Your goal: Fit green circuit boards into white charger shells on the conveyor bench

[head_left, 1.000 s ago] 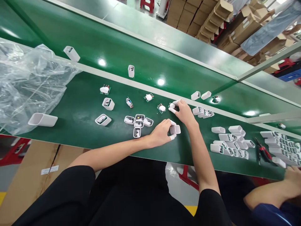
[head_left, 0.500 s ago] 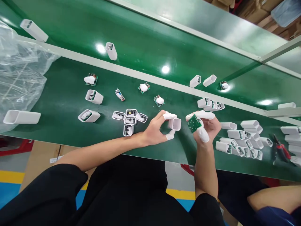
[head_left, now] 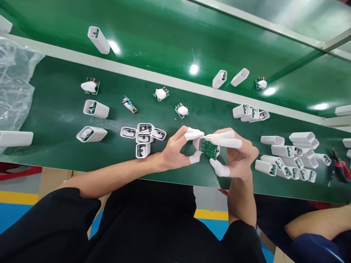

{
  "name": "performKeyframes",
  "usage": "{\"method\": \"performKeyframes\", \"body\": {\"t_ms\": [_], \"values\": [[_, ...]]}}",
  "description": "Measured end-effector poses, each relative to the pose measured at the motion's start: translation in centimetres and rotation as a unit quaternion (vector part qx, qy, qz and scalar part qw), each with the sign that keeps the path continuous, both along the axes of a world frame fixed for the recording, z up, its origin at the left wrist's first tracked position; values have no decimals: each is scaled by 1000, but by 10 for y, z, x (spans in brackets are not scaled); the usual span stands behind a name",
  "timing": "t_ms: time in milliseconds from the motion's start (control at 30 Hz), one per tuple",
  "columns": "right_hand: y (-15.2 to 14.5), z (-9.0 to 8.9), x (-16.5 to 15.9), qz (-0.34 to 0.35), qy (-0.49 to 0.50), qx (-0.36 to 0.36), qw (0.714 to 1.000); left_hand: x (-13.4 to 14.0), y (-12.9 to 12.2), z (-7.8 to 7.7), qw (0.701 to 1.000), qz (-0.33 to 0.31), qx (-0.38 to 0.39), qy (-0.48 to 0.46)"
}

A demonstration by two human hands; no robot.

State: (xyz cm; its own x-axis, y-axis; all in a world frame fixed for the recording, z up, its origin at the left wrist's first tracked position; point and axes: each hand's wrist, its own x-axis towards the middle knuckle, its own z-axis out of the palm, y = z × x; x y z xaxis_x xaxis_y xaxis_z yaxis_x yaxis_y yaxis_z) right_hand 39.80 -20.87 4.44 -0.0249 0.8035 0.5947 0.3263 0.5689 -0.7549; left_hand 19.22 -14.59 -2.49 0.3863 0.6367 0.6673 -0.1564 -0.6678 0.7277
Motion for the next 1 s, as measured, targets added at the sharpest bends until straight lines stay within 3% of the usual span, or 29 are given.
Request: {"method": "performKeyframes", "body": {"t_ms": [267, 1000], "values": [[-4, -4, 4, 15, -21, -52, 998, -1, 0, 1, 1000, 6, 5, 13], [-2, -3, 3, 8, -35, -46, 998, -3, 0, 5, 1000, -7, 2, 24]]}}
